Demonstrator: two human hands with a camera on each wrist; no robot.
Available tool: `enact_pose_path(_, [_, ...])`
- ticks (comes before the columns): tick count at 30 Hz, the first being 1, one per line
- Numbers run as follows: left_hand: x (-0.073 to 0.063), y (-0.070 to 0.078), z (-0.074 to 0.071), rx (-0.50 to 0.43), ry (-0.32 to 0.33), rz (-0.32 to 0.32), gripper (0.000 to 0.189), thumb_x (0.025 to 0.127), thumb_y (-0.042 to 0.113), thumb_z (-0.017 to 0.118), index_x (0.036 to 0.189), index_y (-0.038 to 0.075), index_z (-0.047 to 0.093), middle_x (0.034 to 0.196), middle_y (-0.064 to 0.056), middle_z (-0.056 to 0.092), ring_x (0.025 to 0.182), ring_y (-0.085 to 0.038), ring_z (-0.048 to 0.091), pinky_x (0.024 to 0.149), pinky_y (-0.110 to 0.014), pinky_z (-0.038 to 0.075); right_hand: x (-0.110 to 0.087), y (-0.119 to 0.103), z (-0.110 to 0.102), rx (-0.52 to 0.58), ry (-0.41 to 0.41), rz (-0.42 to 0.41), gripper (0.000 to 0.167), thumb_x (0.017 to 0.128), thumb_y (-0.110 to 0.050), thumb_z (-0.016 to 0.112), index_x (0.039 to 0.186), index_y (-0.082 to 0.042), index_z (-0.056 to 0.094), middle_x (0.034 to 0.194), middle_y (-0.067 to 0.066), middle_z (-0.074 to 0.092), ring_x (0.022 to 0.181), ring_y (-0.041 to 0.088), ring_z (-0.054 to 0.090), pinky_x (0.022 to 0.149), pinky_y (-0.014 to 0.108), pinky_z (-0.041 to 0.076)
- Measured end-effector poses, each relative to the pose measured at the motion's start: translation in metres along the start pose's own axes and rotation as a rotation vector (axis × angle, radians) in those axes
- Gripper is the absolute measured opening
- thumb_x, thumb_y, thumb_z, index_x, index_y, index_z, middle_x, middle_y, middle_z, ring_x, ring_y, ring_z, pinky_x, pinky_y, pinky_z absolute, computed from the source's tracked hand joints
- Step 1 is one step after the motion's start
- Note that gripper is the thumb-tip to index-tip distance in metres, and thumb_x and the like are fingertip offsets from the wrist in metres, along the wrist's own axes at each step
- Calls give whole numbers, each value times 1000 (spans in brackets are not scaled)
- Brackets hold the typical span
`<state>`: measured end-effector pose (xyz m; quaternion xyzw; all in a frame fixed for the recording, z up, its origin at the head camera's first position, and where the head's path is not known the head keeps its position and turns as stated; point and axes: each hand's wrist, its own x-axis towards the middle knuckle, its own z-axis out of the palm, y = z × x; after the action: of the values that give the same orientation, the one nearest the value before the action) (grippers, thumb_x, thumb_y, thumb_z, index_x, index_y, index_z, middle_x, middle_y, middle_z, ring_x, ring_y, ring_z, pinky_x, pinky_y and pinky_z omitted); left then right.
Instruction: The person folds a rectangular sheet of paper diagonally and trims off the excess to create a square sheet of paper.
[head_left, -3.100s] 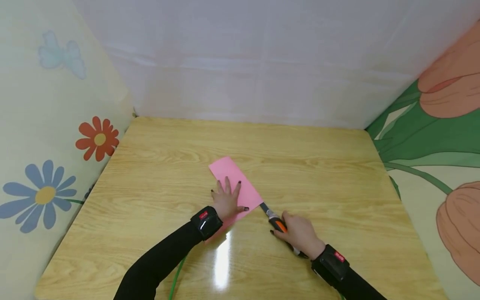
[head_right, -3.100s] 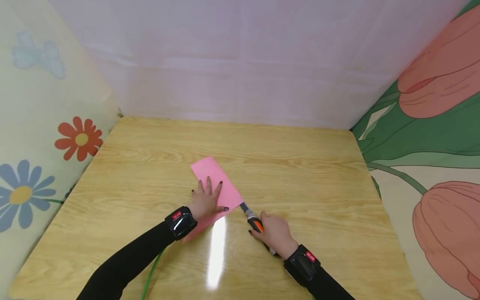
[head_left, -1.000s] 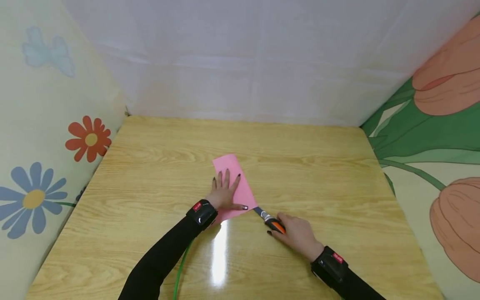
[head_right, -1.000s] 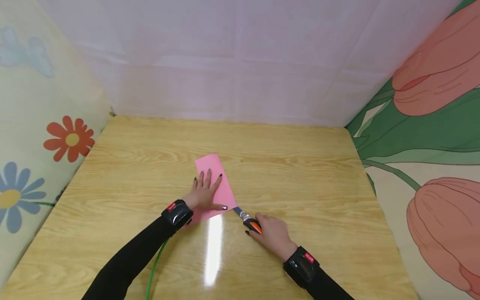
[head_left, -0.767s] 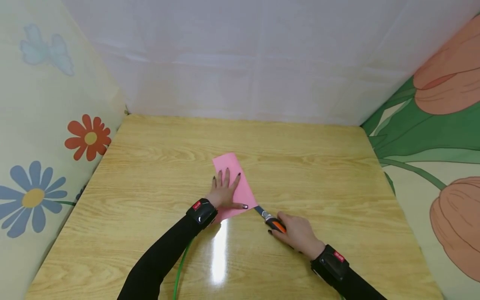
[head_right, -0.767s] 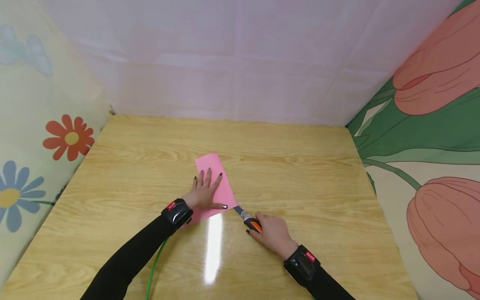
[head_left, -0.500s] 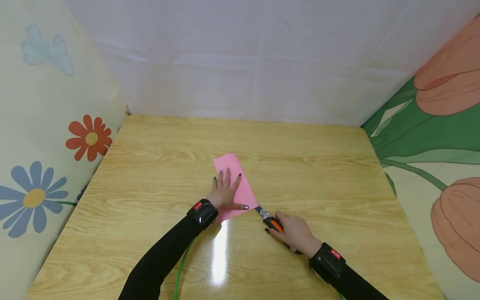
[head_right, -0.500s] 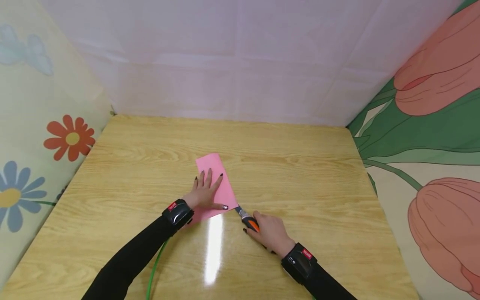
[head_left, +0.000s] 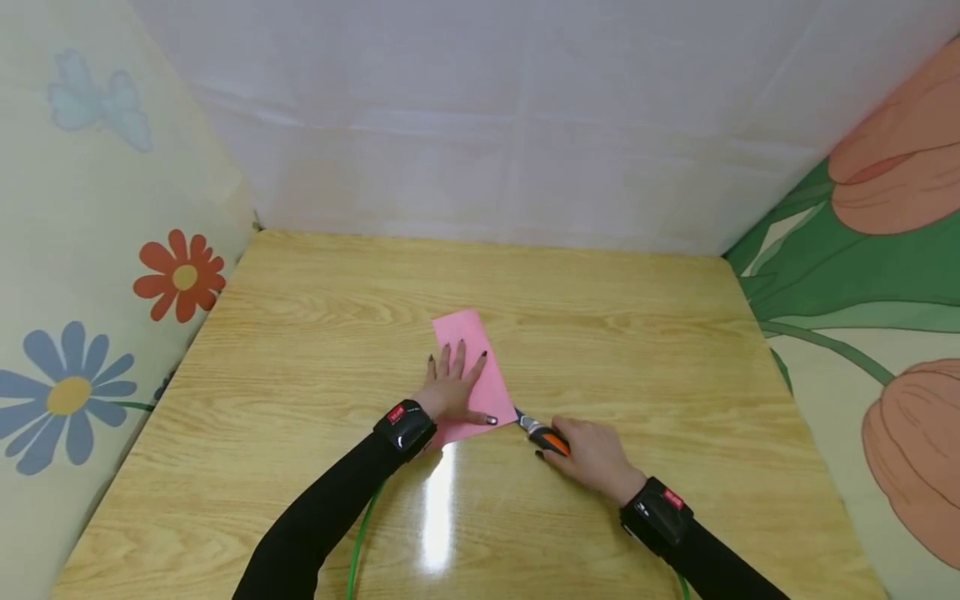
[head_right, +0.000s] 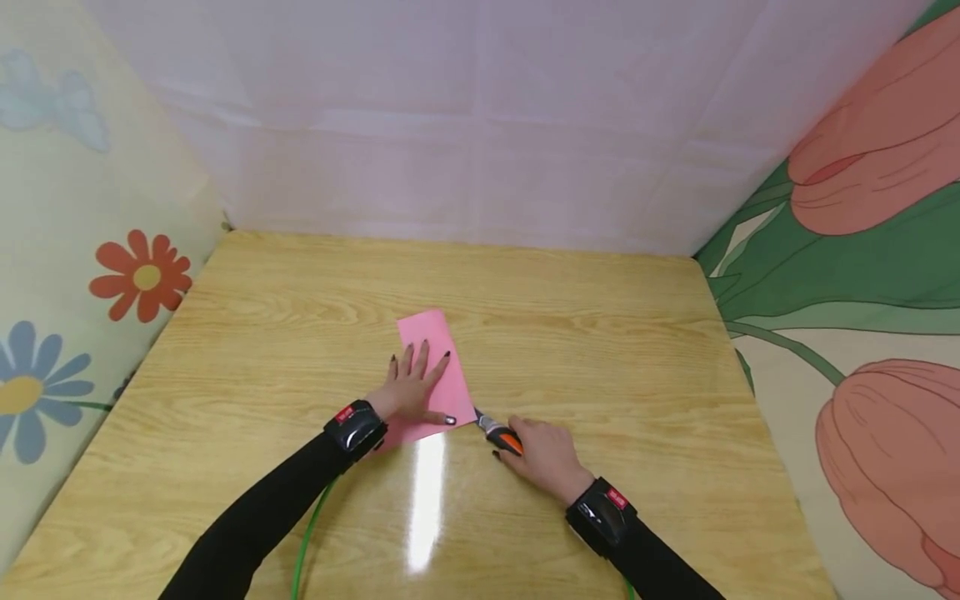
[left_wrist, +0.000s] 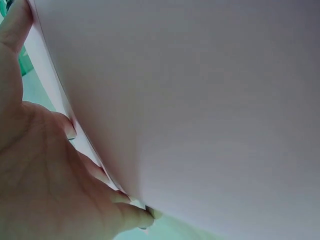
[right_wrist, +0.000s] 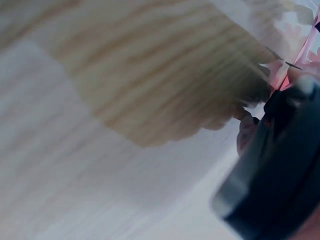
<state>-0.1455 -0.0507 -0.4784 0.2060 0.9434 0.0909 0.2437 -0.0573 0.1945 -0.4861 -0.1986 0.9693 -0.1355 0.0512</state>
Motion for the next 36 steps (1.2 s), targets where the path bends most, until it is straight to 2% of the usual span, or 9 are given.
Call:
enact_pose_path(5, [0, -2, 1, 5, -4, 22, 109, 75, 63, 65, 152, 17, 5, 151, -24, -16, 137, -46, -13, 107, -64, -3, 0, 2, -1, -13, -18, 5, 27, 77, -35, 75, 83, -18, 55, 64, -11, 44, 52, 5, 37, 46, 20, 26])
enact_pose_path(11, [0, -5, 3, 45, -1, 66, 110, 73, 66, 64, 152, 18, 3, 152, -20, -16, 138, -43, -13, 105, -66, -5, 5, -1, 0, -15, -5, -29, 27, 79, -38, 73, 86, -18, 56, 65, -11, 45, 53, 4, 38, 46, 19, 27])
enact_pose_path(16, [-1, -5, 0, 73, -3, 107, 116, 71, 65, 67, 152, 13, 2, 154, -19, -12, 140, -39, -10, 105, -66, -2, 3, -3, -2, -11, -35, -41, 29, 77, -37, 74, 83, -18, 53, 63, -11, 45, 51, 4, 37, 45, 19, 27])
enact_pose_path(21, [-1, -4, -5, 171, -7, 129, 117, 68, 66, 69, 152, 11, 8, 155, -21, -6, 141, -39, -3, 109, -62, 3, 4, -9, -3, 8, -57, -81, 30, 78, -37, 74, 83, -17, 52, 61, -11, 44, 49, 4, 37, 44, 19, 28])
enact_pose_path(24, [1, -1, -8, 222, 2, 139, 119, 65, 65, 72, 152, 12, 11, 155, -21, 0, 141, -38, 3, 111, -57, 5, 5, -12, -2, 16, -57, -77, 30, 79, -37, 73, 82, -16, 52, 61, -11, 43, 48, 4, 37, 44, 19, 28])
enact_pose_path(27, [2, 0, -10, 190, -3, 140, 120, 63, 61, 76, 152, 11, 12, 155, -21, 0, 141, -38, 3, 112, -57, 3, 4, -14, -1, 23, -47, -70, 30, 78, -36, 74, 81, -16, 52, 60, -10, 42, 48, 4, 37, 44, 19, 28])
enact_pose_path(31, [3, -3, -10, 120, -29, 147, 121, 64, 58, 77, 152, 11, 9, 154, -21, -6, 141, -40, -4, 112, -56, 1, 3, -16, -1, 28, -55, -46, 29, 78, -35, 74, 82, -16, 52, 59, -10, 42, 48, 5, 37, 44, 20, 28])
enact_pose_path(36, [4, -7, -7, 102, -29, 169, 122, 65, 59, 76, 151, 9, 6, 152, -25, -11, 139, -43, -9, 112, -56, 1, 5, -16, 3, 11, -18, -54, 30, 80, -36, 72, 83, -15, 51, 58, -9, 41, 47, 5, 36, 41, 19, 26])
